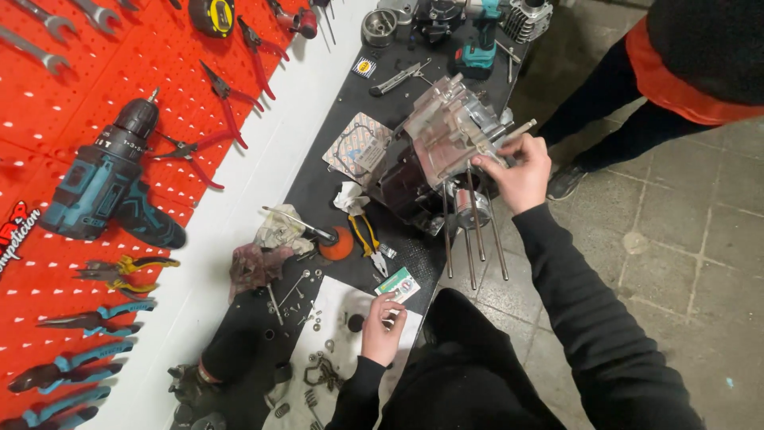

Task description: The person assembles a small engine by inserting a piston with connecting rods into the cylinder block and then installing a small black ring onto the piston. The person handles the piston assembly and ring by hand, aligning and seating components into the engine block on a workbench.

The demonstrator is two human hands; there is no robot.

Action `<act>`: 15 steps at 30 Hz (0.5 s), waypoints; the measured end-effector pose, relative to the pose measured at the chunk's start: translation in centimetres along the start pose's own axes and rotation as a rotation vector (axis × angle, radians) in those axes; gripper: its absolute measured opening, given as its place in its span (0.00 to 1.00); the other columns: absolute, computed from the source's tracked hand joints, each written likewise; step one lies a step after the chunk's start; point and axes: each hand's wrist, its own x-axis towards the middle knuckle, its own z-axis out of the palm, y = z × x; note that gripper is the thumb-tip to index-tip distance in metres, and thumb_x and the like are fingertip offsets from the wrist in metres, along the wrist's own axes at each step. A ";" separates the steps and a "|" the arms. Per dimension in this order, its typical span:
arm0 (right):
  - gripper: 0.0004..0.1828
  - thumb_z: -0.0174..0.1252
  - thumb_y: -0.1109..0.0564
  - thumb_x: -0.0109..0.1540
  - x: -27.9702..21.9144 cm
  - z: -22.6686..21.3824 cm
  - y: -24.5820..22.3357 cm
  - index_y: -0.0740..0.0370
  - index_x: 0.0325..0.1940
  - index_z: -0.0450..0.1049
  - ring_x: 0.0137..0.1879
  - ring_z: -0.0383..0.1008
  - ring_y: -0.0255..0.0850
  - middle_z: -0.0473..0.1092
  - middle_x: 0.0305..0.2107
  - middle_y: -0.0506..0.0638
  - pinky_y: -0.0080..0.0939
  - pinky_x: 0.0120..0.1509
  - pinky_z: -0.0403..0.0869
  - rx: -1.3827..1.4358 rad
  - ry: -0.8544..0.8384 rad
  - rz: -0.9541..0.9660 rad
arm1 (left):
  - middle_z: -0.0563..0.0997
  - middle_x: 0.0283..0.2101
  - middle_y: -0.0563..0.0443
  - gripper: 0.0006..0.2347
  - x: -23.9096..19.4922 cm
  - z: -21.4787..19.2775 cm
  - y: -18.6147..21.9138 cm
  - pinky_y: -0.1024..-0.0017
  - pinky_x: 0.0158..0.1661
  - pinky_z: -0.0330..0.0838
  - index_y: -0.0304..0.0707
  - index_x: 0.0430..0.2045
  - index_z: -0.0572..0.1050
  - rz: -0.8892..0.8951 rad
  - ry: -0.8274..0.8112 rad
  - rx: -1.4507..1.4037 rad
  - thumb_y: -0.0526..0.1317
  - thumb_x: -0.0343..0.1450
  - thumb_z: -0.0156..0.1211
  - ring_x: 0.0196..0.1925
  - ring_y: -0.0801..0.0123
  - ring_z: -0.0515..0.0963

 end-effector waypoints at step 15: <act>0.25 0.67 0.66 0.61 -3.0 -3.3 4.1 0.62 0.64 0.76 0.58 0.67 0.38 0.69 0.50 0.50 0.37 0.66 0.68 0.192 -0.271 0.043 | 0.84 0.37 0.50 0.19 0.0 -0.7 0.2 0.75 0.32 0.74 0.35 0.55 0.69 0.006 -0.110 0.043 0.34 0.70 0.64 0.33 0.72 0.82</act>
